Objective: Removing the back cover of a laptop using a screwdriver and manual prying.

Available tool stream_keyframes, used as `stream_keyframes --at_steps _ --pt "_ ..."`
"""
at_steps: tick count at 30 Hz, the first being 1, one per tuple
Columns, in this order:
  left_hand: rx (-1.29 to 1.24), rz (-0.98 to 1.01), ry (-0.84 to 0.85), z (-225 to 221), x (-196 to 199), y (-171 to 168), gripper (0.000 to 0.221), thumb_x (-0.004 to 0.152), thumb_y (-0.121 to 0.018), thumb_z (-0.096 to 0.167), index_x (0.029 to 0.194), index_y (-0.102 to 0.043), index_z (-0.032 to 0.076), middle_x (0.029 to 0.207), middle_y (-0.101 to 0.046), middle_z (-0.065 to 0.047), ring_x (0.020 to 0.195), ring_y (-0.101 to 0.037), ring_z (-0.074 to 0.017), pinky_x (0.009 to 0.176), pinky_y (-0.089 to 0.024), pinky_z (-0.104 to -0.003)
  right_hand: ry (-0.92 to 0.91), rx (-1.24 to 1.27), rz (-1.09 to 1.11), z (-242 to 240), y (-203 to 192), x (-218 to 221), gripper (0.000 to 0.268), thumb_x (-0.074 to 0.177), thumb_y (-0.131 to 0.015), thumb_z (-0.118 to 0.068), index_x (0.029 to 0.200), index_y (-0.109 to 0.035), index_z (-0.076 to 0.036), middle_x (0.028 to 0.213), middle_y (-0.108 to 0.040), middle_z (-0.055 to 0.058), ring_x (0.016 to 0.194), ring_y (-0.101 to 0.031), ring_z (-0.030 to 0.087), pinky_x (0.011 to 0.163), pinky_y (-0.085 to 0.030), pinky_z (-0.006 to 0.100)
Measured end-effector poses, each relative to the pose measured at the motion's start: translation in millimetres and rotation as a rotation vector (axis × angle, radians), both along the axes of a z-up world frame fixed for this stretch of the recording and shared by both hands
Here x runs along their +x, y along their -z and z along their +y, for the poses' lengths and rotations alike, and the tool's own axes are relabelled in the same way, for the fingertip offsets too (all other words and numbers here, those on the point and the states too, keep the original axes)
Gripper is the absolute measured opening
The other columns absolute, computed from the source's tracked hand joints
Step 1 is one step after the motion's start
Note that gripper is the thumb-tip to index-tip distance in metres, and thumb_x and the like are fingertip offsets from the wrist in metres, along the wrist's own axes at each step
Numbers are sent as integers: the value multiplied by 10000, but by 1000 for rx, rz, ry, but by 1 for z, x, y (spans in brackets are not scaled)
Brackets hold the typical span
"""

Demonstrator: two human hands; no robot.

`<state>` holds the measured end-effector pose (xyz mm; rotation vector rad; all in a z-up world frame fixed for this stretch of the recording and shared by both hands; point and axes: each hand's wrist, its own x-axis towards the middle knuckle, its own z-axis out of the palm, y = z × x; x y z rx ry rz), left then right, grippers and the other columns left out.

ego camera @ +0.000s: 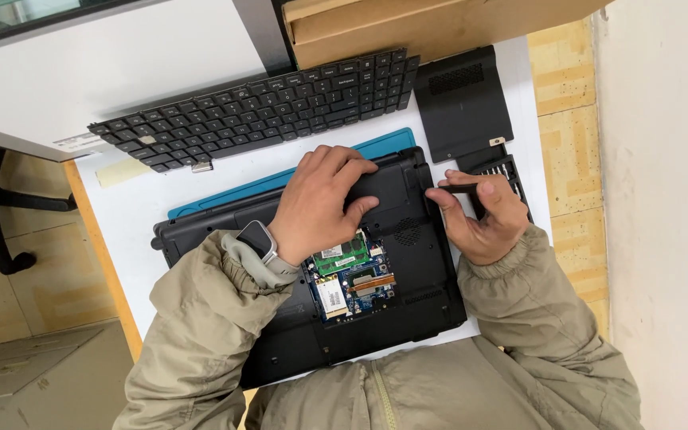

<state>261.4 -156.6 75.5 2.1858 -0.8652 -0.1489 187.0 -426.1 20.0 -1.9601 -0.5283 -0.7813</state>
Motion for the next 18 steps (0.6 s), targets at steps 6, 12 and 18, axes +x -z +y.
stream_keyframes --at_steps 6,12,18 --pt "-13 22 0 1 0 -6 360 889 -801 197 1176 -692 11 1068 -645 -172 1012 -615 -377 906 -474 -484 -51 2 -19 18 -13 6 643 872 -780 125 1409 -465 -35 949 -732 299 753 -733 503 717 -623 548" --pt "-5 21 -2 1 0 -4 359 888 -801 217 1167 -697 16 1071 -651 -164 1015 -618 -367 910 -474 -478 -39 20 16 19 -16 3 589 894 -716 162 1395 -467 -22 937 -731 313 731 -741 502 648 -631 548" --pt "1 2 -1 2 0 7 395 871 -808 249 1201 -692 66 1068 -639 -118 1022 -615 -335 896 -475 -458 56 -77 -31 13 -15 3 767 838 -864 95 1461 -443 -53 976 -706 259 821 -743 469 723 -639 510"
